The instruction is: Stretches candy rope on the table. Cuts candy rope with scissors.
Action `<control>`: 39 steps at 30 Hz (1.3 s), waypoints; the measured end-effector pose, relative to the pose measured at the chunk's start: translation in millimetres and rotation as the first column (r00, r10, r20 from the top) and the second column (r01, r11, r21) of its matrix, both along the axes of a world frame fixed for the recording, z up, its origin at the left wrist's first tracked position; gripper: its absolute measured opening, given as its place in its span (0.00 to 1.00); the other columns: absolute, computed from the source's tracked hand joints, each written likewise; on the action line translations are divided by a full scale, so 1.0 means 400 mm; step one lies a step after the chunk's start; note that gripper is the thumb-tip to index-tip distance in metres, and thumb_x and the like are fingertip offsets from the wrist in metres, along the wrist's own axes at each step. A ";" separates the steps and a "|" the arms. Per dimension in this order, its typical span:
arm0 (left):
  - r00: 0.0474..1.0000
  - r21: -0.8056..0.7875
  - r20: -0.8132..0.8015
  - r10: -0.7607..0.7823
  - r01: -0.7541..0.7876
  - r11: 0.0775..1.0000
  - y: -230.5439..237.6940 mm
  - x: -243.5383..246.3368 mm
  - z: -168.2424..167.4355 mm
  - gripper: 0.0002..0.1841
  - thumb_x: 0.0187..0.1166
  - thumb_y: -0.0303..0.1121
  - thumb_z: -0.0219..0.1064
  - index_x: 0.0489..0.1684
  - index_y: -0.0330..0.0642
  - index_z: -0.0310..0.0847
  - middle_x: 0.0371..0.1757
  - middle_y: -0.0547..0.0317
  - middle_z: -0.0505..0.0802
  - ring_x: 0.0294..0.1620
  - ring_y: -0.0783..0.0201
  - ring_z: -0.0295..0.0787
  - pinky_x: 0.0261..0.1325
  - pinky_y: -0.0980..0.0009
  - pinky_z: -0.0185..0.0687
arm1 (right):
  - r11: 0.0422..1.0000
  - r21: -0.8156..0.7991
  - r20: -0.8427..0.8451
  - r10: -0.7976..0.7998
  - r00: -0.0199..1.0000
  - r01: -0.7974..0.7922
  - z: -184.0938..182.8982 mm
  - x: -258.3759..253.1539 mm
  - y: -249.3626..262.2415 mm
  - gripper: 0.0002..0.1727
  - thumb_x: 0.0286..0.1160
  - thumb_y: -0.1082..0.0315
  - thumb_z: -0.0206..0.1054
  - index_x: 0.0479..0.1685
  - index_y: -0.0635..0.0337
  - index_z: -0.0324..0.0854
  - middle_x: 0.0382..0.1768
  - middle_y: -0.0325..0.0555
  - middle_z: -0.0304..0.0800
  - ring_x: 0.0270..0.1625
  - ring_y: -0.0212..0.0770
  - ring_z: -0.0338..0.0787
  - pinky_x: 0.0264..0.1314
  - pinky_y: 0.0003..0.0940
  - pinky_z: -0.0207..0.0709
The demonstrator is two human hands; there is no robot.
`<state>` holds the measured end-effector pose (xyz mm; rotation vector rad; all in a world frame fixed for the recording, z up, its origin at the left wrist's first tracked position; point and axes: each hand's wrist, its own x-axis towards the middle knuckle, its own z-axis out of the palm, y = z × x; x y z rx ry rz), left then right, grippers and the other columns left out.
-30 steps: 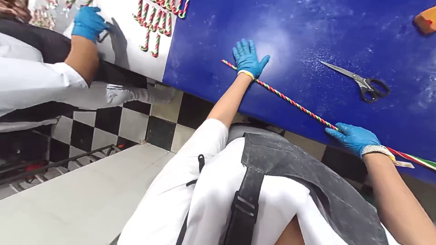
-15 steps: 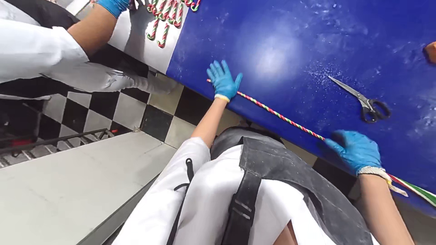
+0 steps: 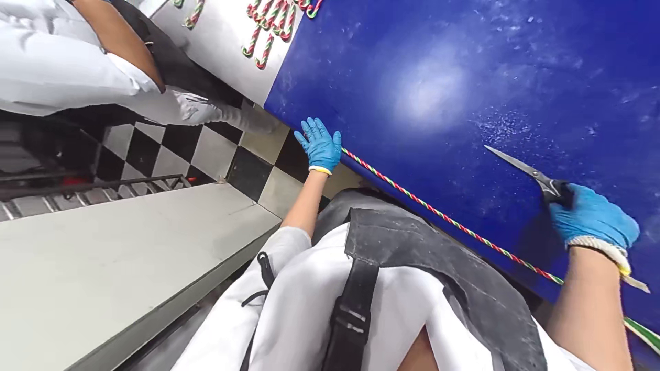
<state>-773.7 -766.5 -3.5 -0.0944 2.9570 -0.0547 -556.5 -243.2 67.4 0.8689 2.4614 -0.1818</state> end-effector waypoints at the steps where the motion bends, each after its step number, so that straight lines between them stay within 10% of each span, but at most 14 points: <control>1: 1.000 0.006 -0.011 -0.011 0.011 1.000 -0.002 -0.033 -0.004 0.47 0.87 0.63 0.38 0.94 0.30 0.44 0.95 0.33 0.52 0.98 0.37 0.33 0.90 0.27 0.17 | 0.999 0.009 0.038 -0.053 0.998 0.052 -0.001 0.014 -0.004 0.27 0.75 0.58 0.71 0.73 0.55 0.79 0.66 0.71 0.85 0.69 0.77 0.83 0.63 0.84 0.70; 6: 0.991 0.104 -0.100 -0.085 0.095 0.990 0.086 -0.285 -0.035 0.49 0.81 0.71 0.38 0.97 0.44 0.45 0.95 0.31 0.52 0.96 0.32 0.38 0.91 0.29 0.23 | 0.999 0.000 0.287 -0.042 0.957 0.044 -0.025 -0.040 0.000 0.26 0.67 0.46 0.78 0.50 0.60 0.88 0.49 0.74 0.90 0.58 0.78 0.87 0.51 0.85 0.72; 9: 0.992 0.144 -0.037 -0.120 0.124 0.982 0.108 -0.405 -0.038 0.46 0.83 0.70 0.36 0.98 0.51 0.44 0.96 0.38 0.50 0.97 0.34 0.35 0.91 0.28 0.22 | 0.956 -0.207 0.168 -0.173 0.971 0.206 -0.028 -0.032 -0.025 0.24 0.73 0.53 0.75 0.55 0.65 0.86 0.50 0.74 0.89 0.55 0.74 0.88 0.55 0.80 0.75; 11: 0.983 0.246 0.055 -0.173 0.154 0.957 0.074 -0.453 0.003 0.43 0.84 0.70 0.38 0.96 0.56 0.51 0.97 0.42 0.52 0.97 0.36 0.37 0.90 0.26 0.25 | 0.849 -0.416 0.007 -0.357 0.934 0.327 -0.001 -0.012 -0.147 0.22 0.76 0.59 0.69 0.65 0.62 0.82 0.51 0.66 0.89 0.48 0.63 0.89 0.51 0.68 0.80; 14: 0.859 0.427 0.083 -0.505 0.428 0.797 -0.009 -0.449 0.069 0.35 0.82 0.68 0.50 0.76 0.55 0.82 0.83 0.45 0.78 0.88 0.41 0.65 0.85 0.32 0.56 | 0.712 -0.668 -0.132 -0.402 0.906 0.218 0.004 0.024 -0.450 0.22 0.74 0.59 0.71 0.65 0.58 0.83 0.48 0.51 0.93 0.43 0.46 0.92 0.45 0.51 0.87; 20: 0.462 0.522 -0.017 -0.887 0.761 0.386 -0.052 -0.310 0.040 0.16 0.80 0.49 0.67 0.55 0.52 0.91 0.87 0.47 0.74 0.93 0.41 0.56 0.94 0.36 0.40 | 0.348 -0.913 0.187 -0.102 0.977 0.211 -0.028 -0.022 -0.861 0.33 0.73 0.59 0.73 0.78 0.57 0.71 0.56 0.48 0.90 0.54 0.40 0.90 0.60 0.45 0.85; 24: 0.413 0.555 -0.128 -0.902 0.783 0.279 -0.062 -0.303 0.024 0.12 0.83 0.40 0.65 0.45 0.44 0.92 0.80 0.47 0.82 0.89 0.42 0.65 0.93 0.40 0.47 | 0.089 -0.917 0.314 -0.436 0.843 0.388 0.034 -0.169 -1.016 0.23 0.93 0.54 0.48 0.75 0.57 0.70 0.47 0.37 0.85 0.46 0.26 0.84 0.53 0.23 0.80; 27: 0.402 0.569 -0.130 -0.906 0.779 0.264 -0.070 -0.306 0.018 0.12 0.83 0.39 0.64 0.43 0.43 0.92 0.79 0.47 0.83 0.89 0.42 0.65 0.93 0.41 0.48 | -0.255 -0.947 0.315 -0.618 0.721 0.195 -0.105 -0.194 -1.085 0.26 0.89 0.48 0.52 0.67 0.62 0.73 0.38 0.41 0.91 0.36 0.32 0.89 0.38 0.26 0.85; 34: 0.413 0.536 -0.106 -0.904 0.790 0.298 -0.095 -0.318 0.013 0.15 0.84 0.43 0.63 0.47 0.43 0.91 0.80 0.46 0.82 0.90 0.43 0.64 0.93 0.42 0.48 | 0.125 -0.971 0.084 -0.623 0.778 0.205 -0.121 -0.171 -1.073 0.16 0.83 0.53 0.65 0.44 0.59 0.82 0.26 0.35 0.89 0.24 0.29 0.86 0.28 0.26 0.82; 36: 0.426 0.527 -0.057 -0.903 0.781 0.336 -0.084 -0.318 0.026 0.20 0.82 0.52 0.62 0.54 0.47 0.90 0.82 0.46 0.79 0.91 0.44 0.61 0.94 0.42 0.46 | 0.261 -0.953 0.002 -0.505 0.863 0.155 -0.102 -0.093 -1.038 0.15 0.82 0.55 0.65 0.50 0.57 0.85 0.34 0.33 0.90 0.36 0.27 0.88 0.44 0.28 0.84; 39: 0.402 0.536 -0.097 -0.910 0.792 0.293 -0.005 -0.274 0.043 0.31 0.74 0.64 0.67 0.66 0.51 0.86 0.84 0.44 0.76 0.91 0.41 0.61 0.93 0.39 0.47 | 0.149 -0.969 0.121 -0.400 0.909 0.195 -0.035 0.062 -0.984 0.32 0.77 0.48 0.63 0.76 0.56 0.70 0.50 0.30 0.86 0.49 0.20 0.84 0.56 0.22 0.81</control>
